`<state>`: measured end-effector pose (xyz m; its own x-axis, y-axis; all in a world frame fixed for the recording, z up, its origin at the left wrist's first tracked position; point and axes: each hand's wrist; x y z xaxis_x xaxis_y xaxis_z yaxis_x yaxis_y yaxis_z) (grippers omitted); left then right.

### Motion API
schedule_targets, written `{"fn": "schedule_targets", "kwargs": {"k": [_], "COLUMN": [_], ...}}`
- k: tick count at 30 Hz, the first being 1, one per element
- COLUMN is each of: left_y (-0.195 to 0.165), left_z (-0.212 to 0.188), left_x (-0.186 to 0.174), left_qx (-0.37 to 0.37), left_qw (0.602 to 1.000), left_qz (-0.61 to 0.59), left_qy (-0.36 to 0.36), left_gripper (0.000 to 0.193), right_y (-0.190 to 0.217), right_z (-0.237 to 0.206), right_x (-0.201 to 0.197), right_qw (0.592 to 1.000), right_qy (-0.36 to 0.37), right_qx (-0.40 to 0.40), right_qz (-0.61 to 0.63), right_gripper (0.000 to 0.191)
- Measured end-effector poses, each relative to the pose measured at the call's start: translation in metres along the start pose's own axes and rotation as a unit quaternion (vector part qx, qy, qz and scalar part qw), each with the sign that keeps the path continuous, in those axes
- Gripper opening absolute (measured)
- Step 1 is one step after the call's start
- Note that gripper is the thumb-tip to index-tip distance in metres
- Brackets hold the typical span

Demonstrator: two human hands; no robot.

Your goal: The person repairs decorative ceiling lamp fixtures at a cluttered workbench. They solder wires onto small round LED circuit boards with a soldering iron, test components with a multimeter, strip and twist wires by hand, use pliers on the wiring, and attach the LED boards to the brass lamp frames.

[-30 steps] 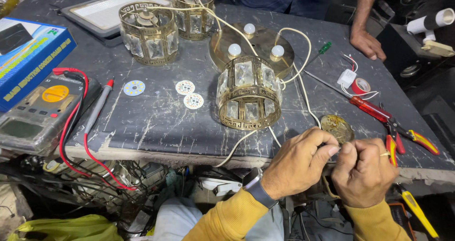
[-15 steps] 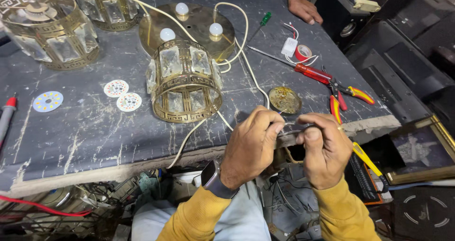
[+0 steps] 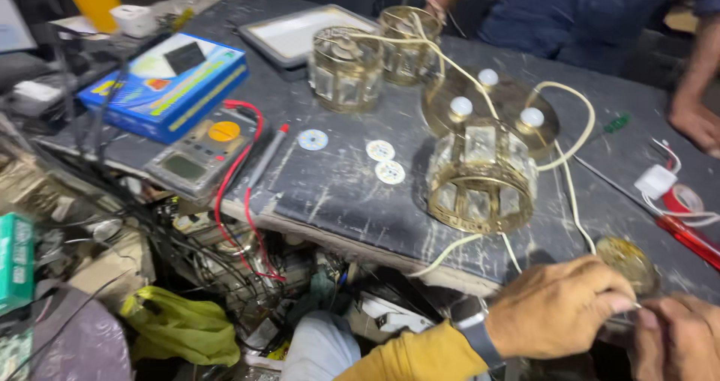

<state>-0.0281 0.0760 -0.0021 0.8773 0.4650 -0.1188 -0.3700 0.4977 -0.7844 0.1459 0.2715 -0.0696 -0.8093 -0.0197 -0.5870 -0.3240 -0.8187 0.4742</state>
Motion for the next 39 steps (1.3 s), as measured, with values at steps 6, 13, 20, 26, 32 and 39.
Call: {"fn": "schedule_targets", "kwargs": {"k": [6, 13, 20, 26, 32, 39], "left_y": [-0.004, 0.0, 0.003, -0.013, -0.044, 0.016], "left_z": [0.002, -0.01, -0.024, -0.06, -0.121, -0.275], "left_x": [-0.008, 0.003, 0.009, -0.003, -0.041, -0.153], "left_qx": [-0.042, 0.037, 0.122, 0.101, 0.064, -0.132], "left_qw": [0.998, 0.999, 0.982, 0.982, 0.973, 0.9], "left_qz": [-0.032, 0.017, 0.136, 0.157, 0.193, 0.371], "left_qy": [0.042, -0.031, -0.044, 0.0, -0.106, -0.188], "left_gripper": [0.019, 0.007, 0.015, 0.034, 0.036, 0.022], "right_y": [-0.144, -0.041, 0.105, 0.102, 0.062, 0.053], "right_z": [0.032, 0.002, -0.072, -0.105, -0.185, -0.275], "right_x": [0.017, 0.013, -0.028, -0.03, -0.005, 0.078], "right_qw": [0.838, 0.897, 0.775, 0.809, 0.861, 0.933], "right_qy": [0.077, -0.044, -0.009, -0.007, 0.008, 0.23], "right_qx": [0.491, 0.317, 0.331, 0.308, 0.378, 0.246], "right_qz": [0.225, 0.306, 0.538, 0.5, 0.341, 0.124], "right_gripper": [0.033, 0.035, 0.035, 0.064, 0.055, 0.027]}}
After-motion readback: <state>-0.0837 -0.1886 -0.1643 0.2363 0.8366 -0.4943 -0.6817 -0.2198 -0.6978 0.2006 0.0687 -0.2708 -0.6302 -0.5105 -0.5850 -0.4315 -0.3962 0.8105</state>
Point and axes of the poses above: each hand's wrist, its own z-axis towards the middle knuckle, its own x-axis out of the palm, y = z × x, and after that the axes turned 9 degrees about -x, right-handed
